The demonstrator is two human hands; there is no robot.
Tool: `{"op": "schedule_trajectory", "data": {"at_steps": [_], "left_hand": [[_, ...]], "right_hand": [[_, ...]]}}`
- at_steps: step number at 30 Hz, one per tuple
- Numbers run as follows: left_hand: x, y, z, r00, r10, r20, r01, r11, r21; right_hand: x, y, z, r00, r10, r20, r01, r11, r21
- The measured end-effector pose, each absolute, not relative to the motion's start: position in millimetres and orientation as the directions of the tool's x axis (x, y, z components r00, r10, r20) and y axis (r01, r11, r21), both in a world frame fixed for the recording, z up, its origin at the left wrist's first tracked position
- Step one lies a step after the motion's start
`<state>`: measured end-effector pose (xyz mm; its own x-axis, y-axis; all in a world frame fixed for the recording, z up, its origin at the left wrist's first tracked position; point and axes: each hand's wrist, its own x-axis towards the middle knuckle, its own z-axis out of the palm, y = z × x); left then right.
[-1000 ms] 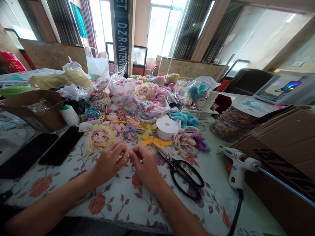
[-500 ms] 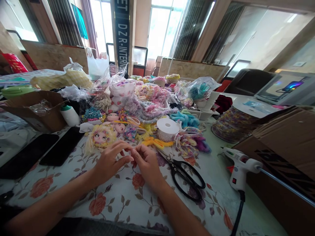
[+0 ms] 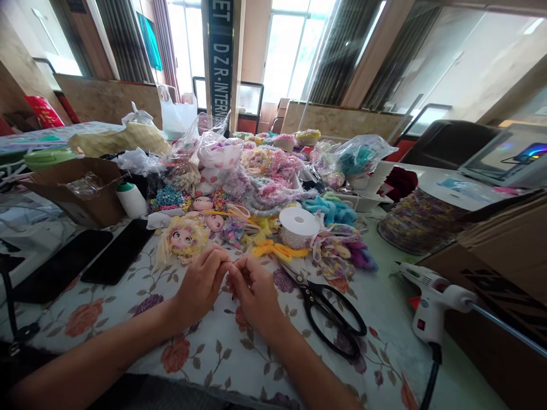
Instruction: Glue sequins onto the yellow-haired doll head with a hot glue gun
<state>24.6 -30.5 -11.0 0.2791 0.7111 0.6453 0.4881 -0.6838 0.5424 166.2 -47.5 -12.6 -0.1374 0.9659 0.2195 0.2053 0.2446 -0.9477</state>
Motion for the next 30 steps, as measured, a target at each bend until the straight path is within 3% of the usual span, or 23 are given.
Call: {"op": "schedule_trajectory", "data": {"at_steps": [4,8,11,13,20,23,30], "left_hand": [[21,-28,-12,0.223,0.745,0.629,0.513,-0.638,0.574],[14,-25,-9,0.146,0.770,0.622,0.435,-0.614,0.659],[15,-25,-9,0.349,0.696,0.628,0.340,-0.718,0.608],[18,-26,-10,0.443,0.672,0.594,0.267,-0.731,0.628],[20,-22,-12,0.315,0.919,0.238,0.059,-0.269,0.961],[19,-21,-13,0.340,0.926,0.163,-0.053,-0.155,0.987],[19,-21,-9,0.338,0.938,0.074,-0.100,-0.042,0.994]], "right_hand": [[167,-47,-12,-0.151,0.959,0.239,0.150,0.261,-0.954],[173,-41,-8,0.019,0.969,0.246,0.005,0.246,-0.969],[180,-36,-7,0.143,0.969,0.202,-0.126,0.221,-0.967],[182,-35,-8,0.111,0.979,0.170,-0.168,0.187,-0.968],[174,-38,-10,-0.059,0.985,0.164,-0.082,0.159,-0.984],[172,-39,-9,-0.081,0.983,0.163,-0.063,0.159,-0.985],[171,-39,-9,-0.089,0.984,0.157,-0.090,0.149,-0.985]]}}
